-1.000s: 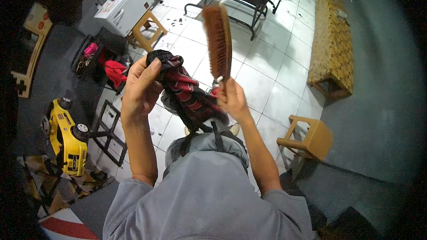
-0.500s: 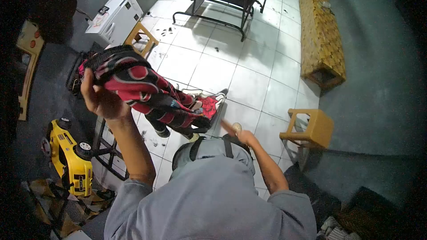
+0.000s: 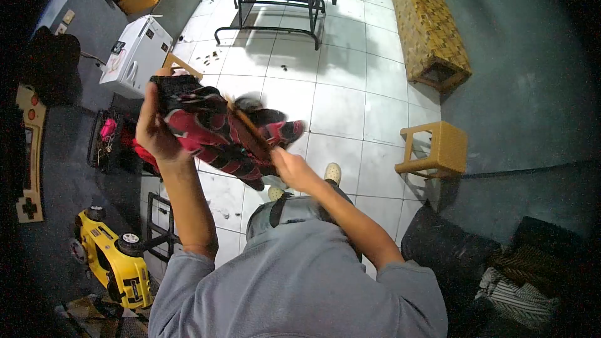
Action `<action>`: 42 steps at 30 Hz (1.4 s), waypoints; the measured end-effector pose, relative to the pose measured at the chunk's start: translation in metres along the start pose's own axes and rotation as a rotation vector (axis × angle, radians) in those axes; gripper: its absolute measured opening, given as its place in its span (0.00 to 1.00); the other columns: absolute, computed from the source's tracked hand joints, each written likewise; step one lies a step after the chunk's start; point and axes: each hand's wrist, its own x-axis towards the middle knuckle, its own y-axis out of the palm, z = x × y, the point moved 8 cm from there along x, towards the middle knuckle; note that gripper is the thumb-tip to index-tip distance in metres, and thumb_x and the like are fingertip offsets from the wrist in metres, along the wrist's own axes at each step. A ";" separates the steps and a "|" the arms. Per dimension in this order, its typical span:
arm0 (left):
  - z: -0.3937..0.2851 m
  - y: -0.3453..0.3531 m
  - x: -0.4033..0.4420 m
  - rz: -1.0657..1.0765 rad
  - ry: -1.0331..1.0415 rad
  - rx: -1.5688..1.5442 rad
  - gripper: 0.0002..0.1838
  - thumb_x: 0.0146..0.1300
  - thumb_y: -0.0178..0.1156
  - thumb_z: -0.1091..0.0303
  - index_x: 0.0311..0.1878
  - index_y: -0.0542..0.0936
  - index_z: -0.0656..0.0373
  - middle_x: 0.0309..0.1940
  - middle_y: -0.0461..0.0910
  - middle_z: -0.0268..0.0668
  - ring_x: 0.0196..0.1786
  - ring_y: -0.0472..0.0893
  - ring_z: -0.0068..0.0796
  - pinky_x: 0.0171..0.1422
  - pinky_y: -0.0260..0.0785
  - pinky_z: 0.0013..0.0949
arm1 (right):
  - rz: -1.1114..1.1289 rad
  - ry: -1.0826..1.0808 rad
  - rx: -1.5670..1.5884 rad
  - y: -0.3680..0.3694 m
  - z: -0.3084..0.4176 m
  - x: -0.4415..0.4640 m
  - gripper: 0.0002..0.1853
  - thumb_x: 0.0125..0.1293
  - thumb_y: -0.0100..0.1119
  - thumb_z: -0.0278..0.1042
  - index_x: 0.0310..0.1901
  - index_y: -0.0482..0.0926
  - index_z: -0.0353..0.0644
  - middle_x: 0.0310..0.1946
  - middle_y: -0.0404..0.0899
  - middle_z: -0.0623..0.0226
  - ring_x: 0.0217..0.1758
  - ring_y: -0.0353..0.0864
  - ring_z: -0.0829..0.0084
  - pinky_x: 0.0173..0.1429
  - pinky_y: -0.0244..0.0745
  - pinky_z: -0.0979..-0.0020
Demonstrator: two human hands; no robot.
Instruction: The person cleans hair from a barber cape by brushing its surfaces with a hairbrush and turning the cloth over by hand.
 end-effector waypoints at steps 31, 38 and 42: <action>0.008 -0.008 -0.025 0.126 0.035 0.053 0.12 0.46 0.57 0.69 0.23 0.66 0.66 0.17 0.64 0.36 0.19 0.64 0.23 0.25 0.58 0.26 | -0.135 0.372 -0.492 -0.064 -0.227 -0.053 0.24 0.66 0.40 0.51 0.30 0.76 0.35 0.21 0.78 0.54 0.27 0.79 0.56 0.32 0.70 0.58; 0.033 0.022 -0.012 0.171 0.028 0.474 0.16 0.52 0.58 0.62 0.20 0.64 0.61 0.12 0.61 0.28 0.15 0.59 0.17 0.22 0.50 0.23 | -0.042 0.040 0.987 -0.098 0.014 -0.021 0.19 0.68 0.42 0.51 0.34 0.67 0.41 0.16 0.59 0.79 0.16 0.60 0.86 0.20 0.55 0.84; 0.030 0.043 -0.010 0.244 0.130 0.554 0.20 0.56 0.60 0.55 0.33 0.72 0.67 0.25 0.70 0.34 0.28 0.71 0.22 0.34 0.62 0.23 | 0.200 0.142 0.687 -0.039 -0.006 -0.025 0.19 0.67 0.47 0.49 0.38 0.72 0.37 0.18 0.64 0.74 0.21 0.63 0.80 0.26 0.62 0.77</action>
